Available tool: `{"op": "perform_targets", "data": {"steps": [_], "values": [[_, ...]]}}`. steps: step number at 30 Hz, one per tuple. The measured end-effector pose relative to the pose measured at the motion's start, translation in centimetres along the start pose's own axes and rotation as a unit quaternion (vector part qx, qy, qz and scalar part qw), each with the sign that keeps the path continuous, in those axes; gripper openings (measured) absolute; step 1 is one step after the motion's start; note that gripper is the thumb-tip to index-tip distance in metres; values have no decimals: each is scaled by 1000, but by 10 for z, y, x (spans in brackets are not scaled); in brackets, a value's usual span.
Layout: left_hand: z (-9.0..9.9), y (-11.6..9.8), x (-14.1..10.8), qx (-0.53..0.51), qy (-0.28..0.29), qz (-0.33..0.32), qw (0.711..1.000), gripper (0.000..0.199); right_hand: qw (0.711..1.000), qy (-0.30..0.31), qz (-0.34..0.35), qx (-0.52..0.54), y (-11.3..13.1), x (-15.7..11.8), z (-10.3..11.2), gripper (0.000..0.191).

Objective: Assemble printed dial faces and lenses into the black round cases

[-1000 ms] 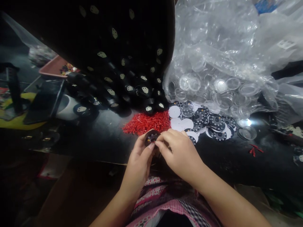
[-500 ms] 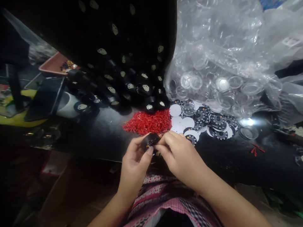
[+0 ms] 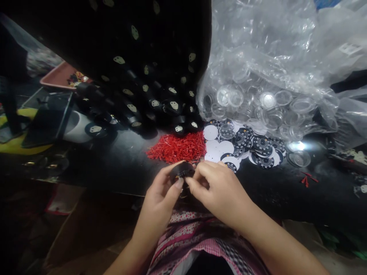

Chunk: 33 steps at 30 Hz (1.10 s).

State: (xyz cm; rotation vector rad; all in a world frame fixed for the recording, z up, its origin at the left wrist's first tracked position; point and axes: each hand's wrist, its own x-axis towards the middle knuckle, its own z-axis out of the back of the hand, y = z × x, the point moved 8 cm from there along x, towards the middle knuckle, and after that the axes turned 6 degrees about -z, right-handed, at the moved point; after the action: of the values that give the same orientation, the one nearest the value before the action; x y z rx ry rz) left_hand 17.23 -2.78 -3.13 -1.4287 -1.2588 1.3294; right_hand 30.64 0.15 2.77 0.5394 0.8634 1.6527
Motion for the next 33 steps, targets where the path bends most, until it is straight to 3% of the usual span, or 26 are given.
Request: {"op": "perform_targets", "data": {"steps": [3,7,11,14,17,19,20,22,24,27,31,33], "values": [[-3,13,3,-91,23,72,993,37,994,-35,82,-57,9,3,1,6],[-2,20,3,-83,21,89,992,41,969,-61,162,-176,15,4,-8,15],[-4,32,-2,-101,-23,118,988,37,956,-83,179,-219,20,5,-13,20],[-11,40,-7,-156,-52,148,975,42,971,-87,125,-183,20,8,-7,16],[-9,27,-4,-73,-45,73,994,41,993,-32,36,-107,7,12,-1,11],[-3,18,0,-4,-48,31,998,38,998,19,21,-57,-5,18,4,10],[-1,18,1,1,-53,29,998,37,999,16,17,-47,-13,22,12,9],[0,25,4,-53,-56,55,995,34,995,-55,-13,-85,-35,36,36,13],[-4,35,5,-136,-47,85,986,32,968,-143,-75,-190,-61,50,63,34],[-15,47,5,-198,-22,109,974,30,950,-150,-98,-254,-80,65,77,45],[-19,48,8,-237,-25,116,964,29,974,-170,-99,-116,-79,55,80,30],[-21,46,10,-250,-17,127,960,31,988,-121,-90,7,-70,43,62,30]]}}
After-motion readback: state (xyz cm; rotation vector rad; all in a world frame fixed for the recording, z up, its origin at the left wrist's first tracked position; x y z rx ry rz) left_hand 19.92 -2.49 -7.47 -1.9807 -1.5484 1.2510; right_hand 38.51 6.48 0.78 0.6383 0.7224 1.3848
